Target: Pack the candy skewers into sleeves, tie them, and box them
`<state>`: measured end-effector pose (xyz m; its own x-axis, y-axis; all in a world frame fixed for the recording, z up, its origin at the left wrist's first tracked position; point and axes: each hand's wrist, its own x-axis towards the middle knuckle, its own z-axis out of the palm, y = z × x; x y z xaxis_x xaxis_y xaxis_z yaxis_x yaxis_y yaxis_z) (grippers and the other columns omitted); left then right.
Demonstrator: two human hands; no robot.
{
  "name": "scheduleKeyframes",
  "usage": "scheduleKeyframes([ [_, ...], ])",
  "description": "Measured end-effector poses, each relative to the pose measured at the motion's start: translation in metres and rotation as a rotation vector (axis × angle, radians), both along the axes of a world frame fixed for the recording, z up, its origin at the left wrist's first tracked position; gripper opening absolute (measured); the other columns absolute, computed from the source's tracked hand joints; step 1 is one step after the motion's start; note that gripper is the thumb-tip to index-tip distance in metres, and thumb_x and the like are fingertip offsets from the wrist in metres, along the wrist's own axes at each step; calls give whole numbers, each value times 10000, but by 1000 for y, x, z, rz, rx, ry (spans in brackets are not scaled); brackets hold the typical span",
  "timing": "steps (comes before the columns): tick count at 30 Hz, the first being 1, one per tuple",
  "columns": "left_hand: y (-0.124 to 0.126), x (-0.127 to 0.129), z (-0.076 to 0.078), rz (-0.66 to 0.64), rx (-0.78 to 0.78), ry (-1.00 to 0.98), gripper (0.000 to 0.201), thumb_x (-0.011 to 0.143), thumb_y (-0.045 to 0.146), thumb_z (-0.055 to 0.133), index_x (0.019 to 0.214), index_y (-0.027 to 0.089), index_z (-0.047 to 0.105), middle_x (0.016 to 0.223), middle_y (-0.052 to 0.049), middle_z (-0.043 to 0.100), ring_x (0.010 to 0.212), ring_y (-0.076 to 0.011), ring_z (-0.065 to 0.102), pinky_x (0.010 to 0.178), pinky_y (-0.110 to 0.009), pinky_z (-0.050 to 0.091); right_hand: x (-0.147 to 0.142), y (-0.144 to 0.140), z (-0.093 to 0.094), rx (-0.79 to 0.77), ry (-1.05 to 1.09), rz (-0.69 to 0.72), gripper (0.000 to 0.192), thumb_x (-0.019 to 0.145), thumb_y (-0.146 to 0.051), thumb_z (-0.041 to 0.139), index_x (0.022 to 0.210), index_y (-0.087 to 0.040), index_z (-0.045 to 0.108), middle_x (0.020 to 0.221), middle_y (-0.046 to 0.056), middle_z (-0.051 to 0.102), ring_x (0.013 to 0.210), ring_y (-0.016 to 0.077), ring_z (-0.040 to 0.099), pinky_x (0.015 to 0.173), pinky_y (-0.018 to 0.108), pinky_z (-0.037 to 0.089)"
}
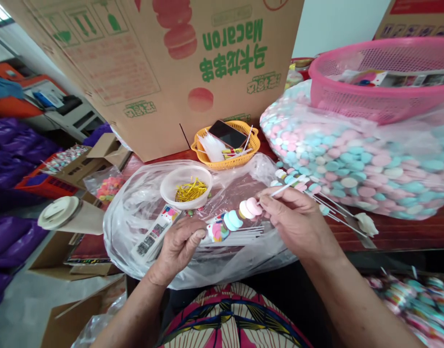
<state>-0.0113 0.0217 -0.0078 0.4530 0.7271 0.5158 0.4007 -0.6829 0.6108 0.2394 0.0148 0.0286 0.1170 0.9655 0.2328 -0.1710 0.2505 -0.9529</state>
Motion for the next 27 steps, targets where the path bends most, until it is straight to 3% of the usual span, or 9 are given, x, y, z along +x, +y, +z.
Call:
scheduleKeyframes([
  [4, 0, 9, 6, -114, -398, -5, 452, 860, 472, 600, 1217, 195, 605, 1087, -84, 696, 969, -227, 635, 870, -342, 478, -12, -1, -2, -51, -5, -31, 135, 794, -341, 704, 718, -238, 663, 685, -21, 631, 636, 140, 593, 612, 295, 511],
  [7, 1, 20, 9, -192, -660, 24, 407, 768, 514, 688, 987, 172, 673, 911, -32, 686, 858, -204, 604, 804, -304, 468, -16, -3, -3, -121, -185, -7, 149, 819, -348, 674, 739, -223, 673, 701, -1, 658, 645, 148, 609, 630, 297, 514],
  [10, 0, 31, 8, -206, -922, -67, 388, 728, 521, 710, 771, 149, 610, 680, 16, 573, 646, -128, 515, 635, -242, 424, -14, 0, -5, -200, -237, 90, 229, 808, -390, 677, 693, -194, 644, 609, -9, 624, 553, 125, 567, 549, 264, 473],
  [13, 2, 36, 7, -326, -1204, -112, 433, 662, 534, 747, 719, 162, 533, 578, 57, 461, 488, -77, 411, 481, -208, 336, -4, 9, -4, -283, -272, 146, 288, 764, -428, 714, 652, -177, 625, 543, -30, 560, 494, 96, 495, 471, 230, 392],
  [15, 4, 36, 9, -424, -1307, -65, 430, 639, 503, 772, 716, 172, 509, 562, 68, 440, 449, -64, 381, 441, -199, 301, 3, 14, -2, -267, -296, 107, 300, 747, -444, 728, 647, -179, 628, 547, -34, 543, 507, 92, 478, 473, 226, 374],
  [18, 7, 37, 10, -486, -1289, -38, 369, 659, 404, 775, 702, 173, 491, 572, 71, 437, 480, -57, 376, 472, -195, 316, 8, 16, 2, -239, -328, 97, 297, 739, -455, 731, 663, -181, 643, 595, -19, 577, 542, 102, 499, 491, 229, 389],
  [21, 7, 41, 10, -439, -1194, -45, 318, 678, 352, 757, 698, 170, 497, 605, 64, 448, 540, -70, 409, 541, -207, 363, 5, 15, 2, -255, -371, 120, 291, 736, -446, 720, 660, -173, 650, 601, -8, 600, 546, 107, 521, 494, 226, 403],
  [24, 5, 44, 8, -287, -1061, 16, 307, 683, 374, 758, 824, 170, 577, 692, 36, 534, 628, -115, 487, 627, -248, 420, 1, 10, 0, -252, -464, 54, 276, 739, -436, 687, 644, -179, 652, 593, 2, 619, 551, 123, 540, 495, 233, 411],
  [27, 2, 48, 8, -85, -831, 214, 475, 670, 356, 780, 1079, 194, 601, 881, -21, 642, 796, -205, 575, 755, -333, 463, -2, 5, 1, -218, -598, 59, 239, 747, -416, 655, 668, -192, 681, 667, 24, 672, 620, 154, 586, 553, 258, 442],
])
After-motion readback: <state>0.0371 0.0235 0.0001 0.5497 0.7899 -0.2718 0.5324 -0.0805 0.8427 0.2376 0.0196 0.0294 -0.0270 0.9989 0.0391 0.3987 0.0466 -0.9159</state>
